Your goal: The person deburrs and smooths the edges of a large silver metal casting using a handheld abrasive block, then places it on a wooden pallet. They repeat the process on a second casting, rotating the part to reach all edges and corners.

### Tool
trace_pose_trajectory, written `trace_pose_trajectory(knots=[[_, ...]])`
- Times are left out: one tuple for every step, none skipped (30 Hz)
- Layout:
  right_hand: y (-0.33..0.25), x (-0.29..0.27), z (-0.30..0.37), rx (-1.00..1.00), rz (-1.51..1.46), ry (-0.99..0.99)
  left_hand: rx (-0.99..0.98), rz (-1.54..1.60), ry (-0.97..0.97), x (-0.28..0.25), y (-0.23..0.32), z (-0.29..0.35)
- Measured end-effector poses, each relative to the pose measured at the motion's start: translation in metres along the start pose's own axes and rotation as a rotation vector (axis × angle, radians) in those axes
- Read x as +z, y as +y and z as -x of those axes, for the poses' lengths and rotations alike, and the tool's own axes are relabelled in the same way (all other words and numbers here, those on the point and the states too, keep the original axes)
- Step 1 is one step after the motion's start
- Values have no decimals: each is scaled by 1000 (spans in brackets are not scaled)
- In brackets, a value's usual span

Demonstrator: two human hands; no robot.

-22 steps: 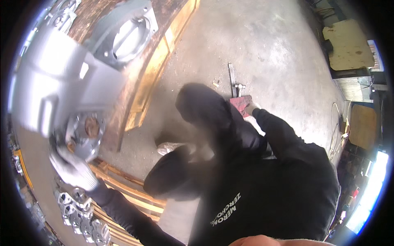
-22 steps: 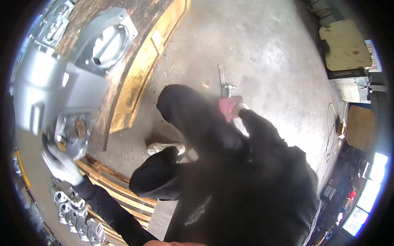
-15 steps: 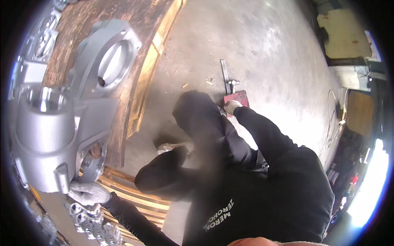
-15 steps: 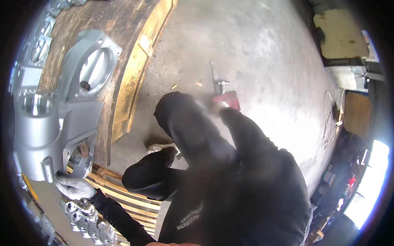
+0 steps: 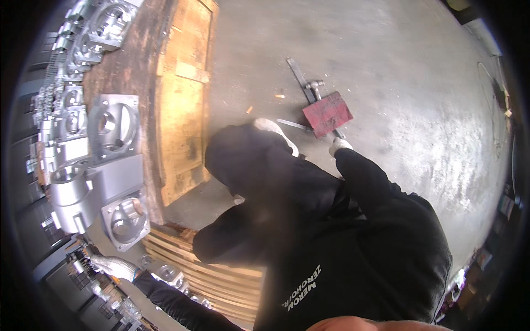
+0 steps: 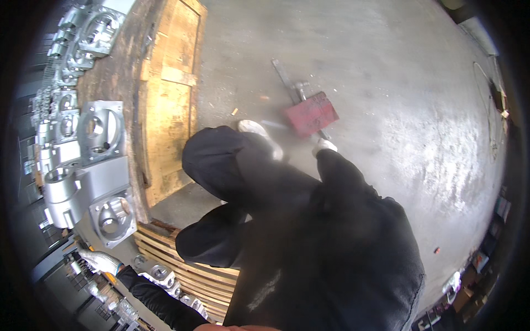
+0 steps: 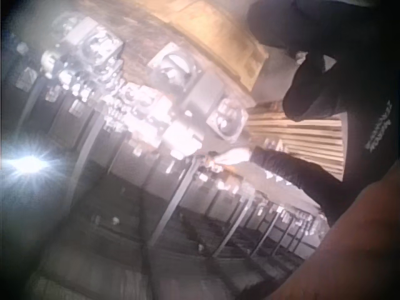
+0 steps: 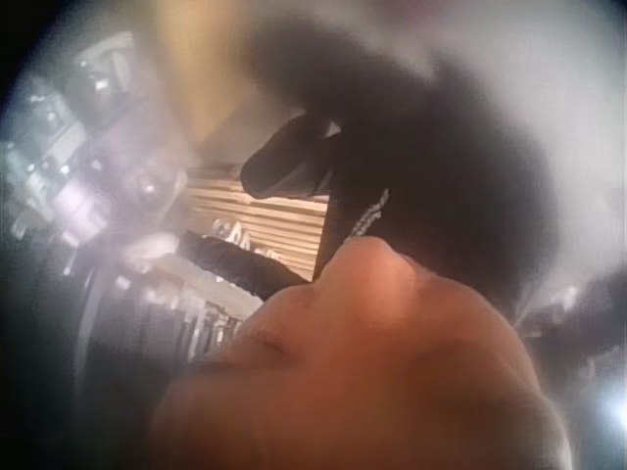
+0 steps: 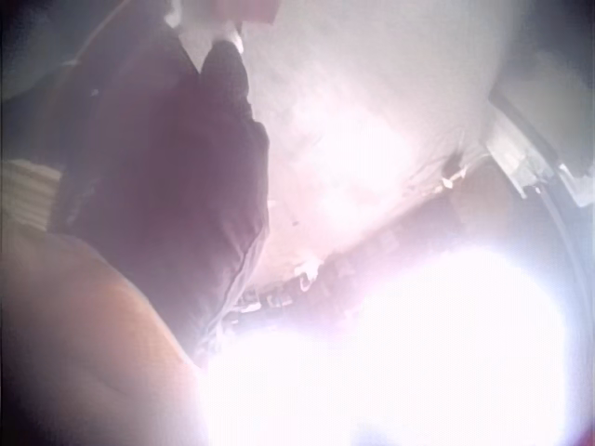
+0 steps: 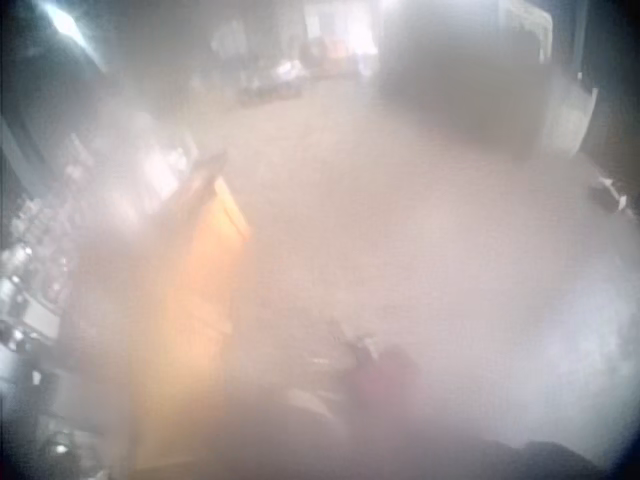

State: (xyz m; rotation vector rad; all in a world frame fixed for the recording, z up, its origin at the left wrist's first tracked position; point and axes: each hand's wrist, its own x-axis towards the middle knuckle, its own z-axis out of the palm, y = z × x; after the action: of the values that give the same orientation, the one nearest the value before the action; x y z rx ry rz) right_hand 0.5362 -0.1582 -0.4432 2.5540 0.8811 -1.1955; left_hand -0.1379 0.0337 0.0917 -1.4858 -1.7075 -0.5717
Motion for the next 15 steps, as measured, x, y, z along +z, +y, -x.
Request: trace_pose_trajectory(knots=[[1, 3, 0, -121, 59, -2, 153, -37, 40, -14, 6, -16], [0, 6, 1, -217, 69, 22, 269, -68, 129, -23, 15, -37], [-2, 10, 1, -310, 114, 59, -10, 256, 74, -34, 30, -47], [-6, 14, 1, -457, 253, 200, -54, 284, 69, -42, 45, -68], [-10, 17, 1, -414, 204, 304, -167, 358, 21, -47, 62, -82], [-16, 20, 0, -330, -7, 172, -232, 452, -38, -50, 80, -98], [-21, 22, -2, -239, -76, 124, -300, 517, -88, -48, 98, -112], [-27, 23, -5, -209, -60, 132, -279, 630, -137, -46, 113, -123], [-33, 24, -9, -196, 21, 189, -358, 604, -214, -36, 127, -135], [-39, 24, -15, -192, 96, 216, -390, 608, -280, -28, 138, -146], [-45, 24, -22, -207, 79, 204, -315, 482, -260, -18, 145, -149], [-51, 23, -29, -162, 129, 145, -217, 361, -266, -11, 149, -150], [-56, 22, -37, -134, 192, 137, -301, 384, -252, -6, 149, -152], [-60, 21, -45, -137, 217, 129, -281, 391, -224, -3, 147, -152], [-64, 20, -51, -182, 221, 123, -270, 409, -220, -1, 145, -151]])
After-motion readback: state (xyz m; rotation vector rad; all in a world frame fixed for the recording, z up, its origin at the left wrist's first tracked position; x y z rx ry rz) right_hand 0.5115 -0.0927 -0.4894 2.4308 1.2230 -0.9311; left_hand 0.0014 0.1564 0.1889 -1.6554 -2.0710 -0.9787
